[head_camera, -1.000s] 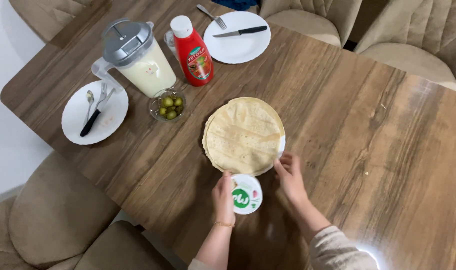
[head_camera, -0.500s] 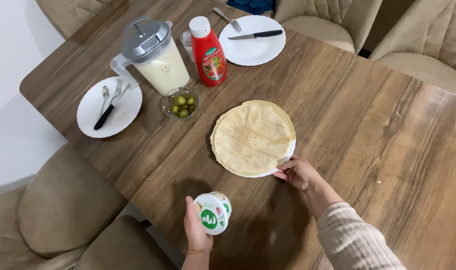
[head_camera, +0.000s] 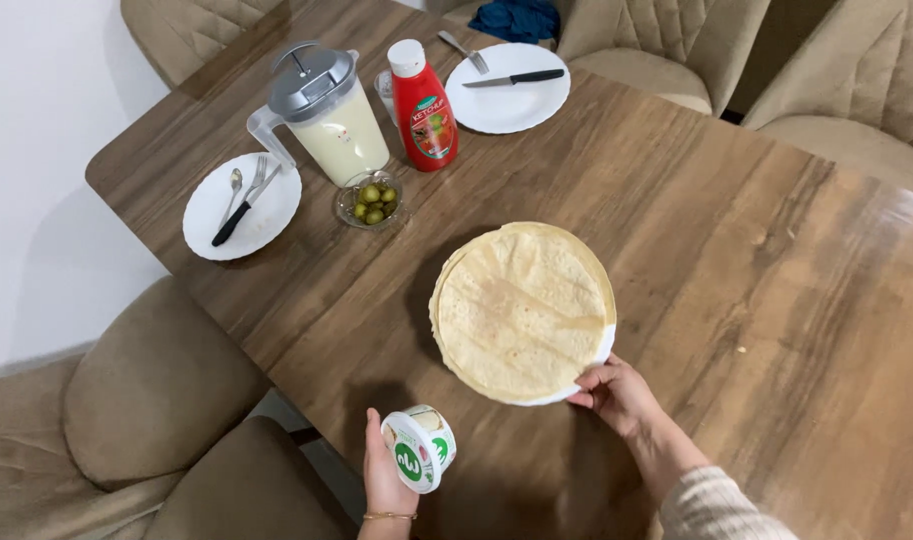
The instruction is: Clearing used dishes, cutlery, and condiments from a dining table and moving them to the kitchen sink for washing
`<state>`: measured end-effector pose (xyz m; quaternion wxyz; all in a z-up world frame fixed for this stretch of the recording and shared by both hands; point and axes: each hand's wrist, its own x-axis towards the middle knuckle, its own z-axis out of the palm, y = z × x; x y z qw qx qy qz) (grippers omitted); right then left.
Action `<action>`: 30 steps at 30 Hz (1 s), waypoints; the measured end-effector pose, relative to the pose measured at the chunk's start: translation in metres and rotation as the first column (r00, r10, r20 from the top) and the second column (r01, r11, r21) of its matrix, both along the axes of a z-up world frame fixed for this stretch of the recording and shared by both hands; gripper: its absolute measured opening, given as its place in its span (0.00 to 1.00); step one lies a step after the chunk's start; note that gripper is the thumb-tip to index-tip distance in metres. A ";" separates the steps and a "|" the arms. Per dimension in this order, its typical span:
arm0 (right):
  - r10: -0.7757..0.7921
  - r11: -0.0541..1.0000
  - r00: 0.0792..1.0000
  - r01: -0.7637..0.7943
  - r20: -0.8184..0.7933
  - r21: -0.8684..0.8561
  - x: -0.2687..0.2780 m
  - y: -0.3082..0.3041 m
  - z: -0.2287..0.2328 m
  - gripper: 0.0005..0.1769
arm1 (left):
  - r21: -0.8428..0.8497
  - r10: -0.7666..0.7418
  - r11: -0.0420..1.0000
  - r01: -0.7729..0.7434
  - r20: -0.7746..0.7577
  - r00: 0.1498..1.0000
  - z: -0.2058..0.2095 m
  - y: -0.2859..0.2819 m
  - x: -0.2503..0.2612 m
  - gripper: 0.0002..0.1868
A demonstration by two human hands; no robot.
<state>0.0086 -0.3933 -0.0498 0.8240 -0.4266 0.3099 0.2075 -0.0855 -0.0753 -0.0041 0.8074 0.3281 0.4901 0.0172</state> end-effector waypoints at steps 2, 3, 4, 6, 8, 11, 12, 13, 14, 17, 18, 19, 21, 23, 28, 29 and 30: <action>0.001 1.000 1.000 -0.001 -0.006 -0.027 -0.027 -0.014 0.021 0.34 | -0.014 -0.086 0.996 0.086 -0.029 0.996 0.024 -0.017 -0.011 0.31; 0.007 1.000 1.000 -0.007 -0.002 -0.028 -0.040 -0.025 0.020 0.34 | -0.015 -0.080 0.997 0.080 -0.026 0.996 0.026 -0.025 -0.018 0.31; 0.016 0.999 1.000 -0.015 0.018 -0.032 -0.054 -0.037 0.019 0.32 | 0.022 -0.080 0.997 0.080 -0.007 0.997 0.027 -0.035 -0.026 0.33; 0.032 0.999 0.998 -0.030 0.046 -0.041 -0.083 -0.061 0.024 0.31 | 0.055 -0.074 0.996 0.072 0.020 0.997 0.018 -0.049 -0.044 0.34; 0.026 0.998 0.998 -0.023 0.053 -0.058 -0.117 -0.088 0.030 0.31 | -0.003 -0.032 0.999 0.032 0.094 0.995 -0.010 -0.062 -0.068 0.40; 0.035 0.998 0.998 -0.032 0.048 -0.062 -0.168 -0.134 0.030 0.31 | -0.011 0.034 0.999 -0.032 0.130 0.991 -0.010 -0.094 -0.116 0.38; 0.046 0.997 0.998 -0.042 0.053 -0.067 -0.184 -0.146 0.043 0.31 | -0.016 0.044 0.999 -0.042 0.135 0.990 -0.011 -0.106 -0.134 0.38; 0.059 0.995 0.997 -0.056 0.041 -0.082 -0.203 -0.158 0.057 0.32 | -0.030 0.042 0.999 -0.037 0.188 0.981 -0.012 -0.116 -0.155 0.41; 0.073 0.993 0.997 -0.070 0.029 -0.098 -0.221 -0.168 0.070 0.34 | -0.042 0.040 0.999 -0.031 0.240 0.970 -0.013 -0.127 -0.174 0.43; 0.085 0.992 0.996 -0.081 0.037 -0.094 -0.261 -0.203 0.061 0.31 | -0.088 0.124 0.991 -0.105 0.251 0.960 -0.015 -0.153 -0.224 0.40; 0.098 0.991 0.995 -0.094 0.035 -0.097 -0.273 -0.213 0.060 0.31 | -0.090 0.137 0.989 -0.118 0.249 0.959 -0.008 -0.161 -0.240 0.40; 0.101 0.990 0.995 -0.097 0.028 -0.103 -0.283 -0.219 0.056 0.31 | -0.077 0.155 0.987 -0.142 0.215 0.964 -0.002 -0.168 -0.253 0.38; 0.114 0.988 0.993 -0.111 0.022 -0.108 -0.303 -0.231 0.049 0.30 | -0.063 0.184 0.983 -0.175 0.182 0.966 -0.001 -0.172 -0.278 0.35; 0.106 0.991 0.994 -0.102 0.041 -0.086 -0.316 -0.240 0.041 0.31 | -0.066 0.167 0.986 -0.156 0.253 0.953 -0.012 -0.167 -0.293 0.40; 0.136 0.990 0.990 -0.134 0.032 -0.047 -0.344 -0.248 0.043 0.30 | -0.027 0.231 0.973 -0.230 0.063 0.971 0.052 -0.176 -0.322 0.35; 0.159 0.987 0.987 -0.158 0.032 -0.036 -0.345 -0.249 0.043 0.28 | -0.028 0.267 0.964 -0.266 0.061 0.962 0.049 -0.174 -0.325 0.33; 0.164 0.986 0.986 -0.163 0.043 -0.036 -0.346 -0.250 0.044 0.28 | -0.029 0.271 0.962 -0.270 0.072 0.960 0.051 -0.175 -0.326 0.33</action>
